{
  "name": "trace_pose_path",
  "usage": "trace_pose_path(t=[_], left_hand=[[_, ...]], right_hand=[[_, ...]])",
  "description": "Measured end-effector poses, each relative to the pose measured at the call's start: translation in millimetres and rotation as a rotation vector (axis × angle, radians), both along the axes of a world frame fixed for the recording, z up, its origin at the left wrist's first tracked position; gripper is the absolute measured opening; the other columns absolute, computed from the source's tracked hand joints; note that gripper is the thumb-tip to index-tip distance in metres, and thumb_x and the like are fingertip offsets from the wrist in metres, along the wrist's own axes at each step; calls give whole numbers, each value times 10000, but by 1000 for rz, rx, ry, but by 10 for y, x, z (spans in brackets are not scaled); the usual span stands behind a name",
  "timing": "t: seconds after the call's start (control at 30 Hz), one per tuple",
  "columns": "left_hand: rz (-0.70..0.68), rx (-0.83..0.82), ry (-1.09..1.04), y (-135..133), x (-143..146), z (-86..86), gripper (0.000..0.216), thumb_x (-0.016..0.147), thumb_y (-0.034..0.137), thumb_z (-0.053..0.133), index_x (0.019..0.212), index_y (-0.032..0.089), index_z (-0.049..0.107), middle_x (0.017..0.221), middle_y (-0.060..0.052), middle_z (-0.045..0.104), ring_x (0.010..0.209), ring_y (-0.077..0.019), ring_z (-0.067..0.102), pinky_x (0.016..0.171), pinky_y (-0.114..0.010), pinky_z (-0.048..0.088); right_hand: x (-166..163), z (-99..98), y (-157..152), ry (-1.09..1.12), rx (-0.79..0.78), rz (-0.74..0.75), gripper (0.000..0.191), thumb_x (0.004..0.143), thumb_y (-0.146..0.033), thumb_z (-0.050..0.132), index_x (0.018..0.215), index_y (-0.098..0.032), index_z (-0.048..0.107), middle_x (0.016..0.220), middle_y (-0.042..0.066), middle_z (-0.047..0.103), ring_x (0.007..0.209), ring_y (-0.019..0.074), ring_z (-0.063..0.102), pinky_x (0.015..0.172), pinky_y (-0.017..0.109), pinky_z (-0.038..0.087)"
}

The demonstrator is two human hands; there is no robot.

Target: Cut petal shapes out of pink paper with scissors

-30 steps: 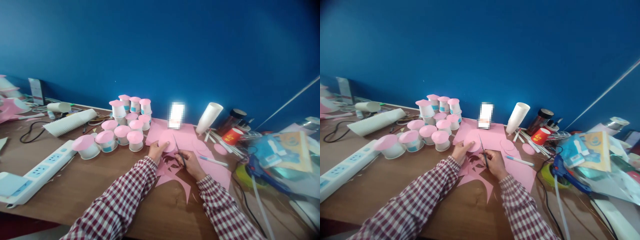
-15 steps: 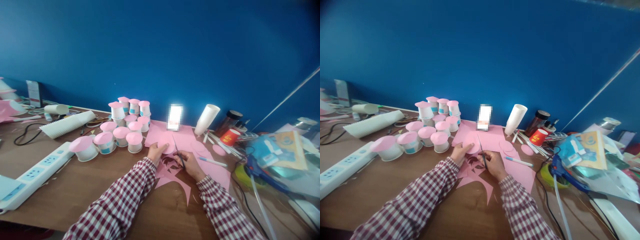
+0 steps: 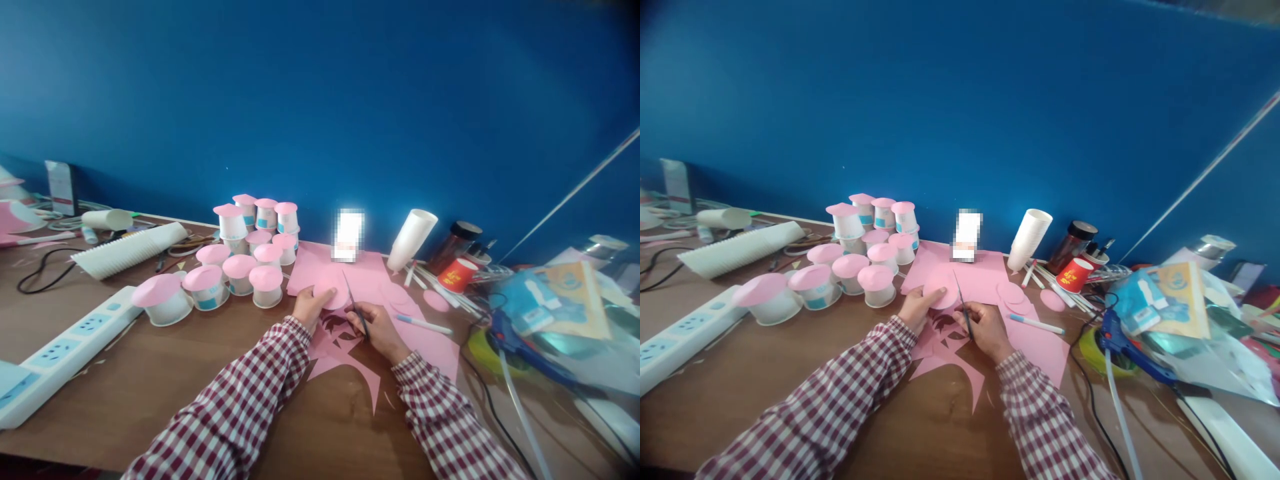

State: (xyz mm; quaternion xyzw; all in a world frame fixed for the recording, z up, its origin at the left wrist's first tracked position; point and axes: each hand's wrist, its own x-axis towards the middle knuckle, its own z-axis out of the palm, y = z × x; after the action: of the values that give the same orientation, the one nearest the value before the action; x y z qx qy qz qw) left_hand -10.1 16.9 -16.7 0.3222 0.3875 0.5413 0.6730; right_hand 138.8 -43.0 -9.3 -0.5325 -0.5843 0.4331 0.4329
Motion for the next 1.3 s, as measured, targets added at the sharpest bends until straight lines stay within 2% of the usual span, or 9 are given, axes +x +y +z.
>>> trace_pose_path(t=[0.87,1.3], left_hand=[[1,-10,-21,-9,-4,40,333,521,250,800,756,60,658,688,-117,681,642,-200,634,617,-316,520],[-1,14,-37,26,-1,-53,339,532,285,798,757,67,668,726,-122,684,653,-196,632,644,-331,524]], right_hand=[[6,-5,2,-18,25,4,312,758,-428,616,851,-132,646,520,-35,496,460,91,433,438,208,407],[16,-19,10,-54,45,-1,307,766,-435,604,818,-135,646,516,-30,497,453,95,440,437,211,373]])
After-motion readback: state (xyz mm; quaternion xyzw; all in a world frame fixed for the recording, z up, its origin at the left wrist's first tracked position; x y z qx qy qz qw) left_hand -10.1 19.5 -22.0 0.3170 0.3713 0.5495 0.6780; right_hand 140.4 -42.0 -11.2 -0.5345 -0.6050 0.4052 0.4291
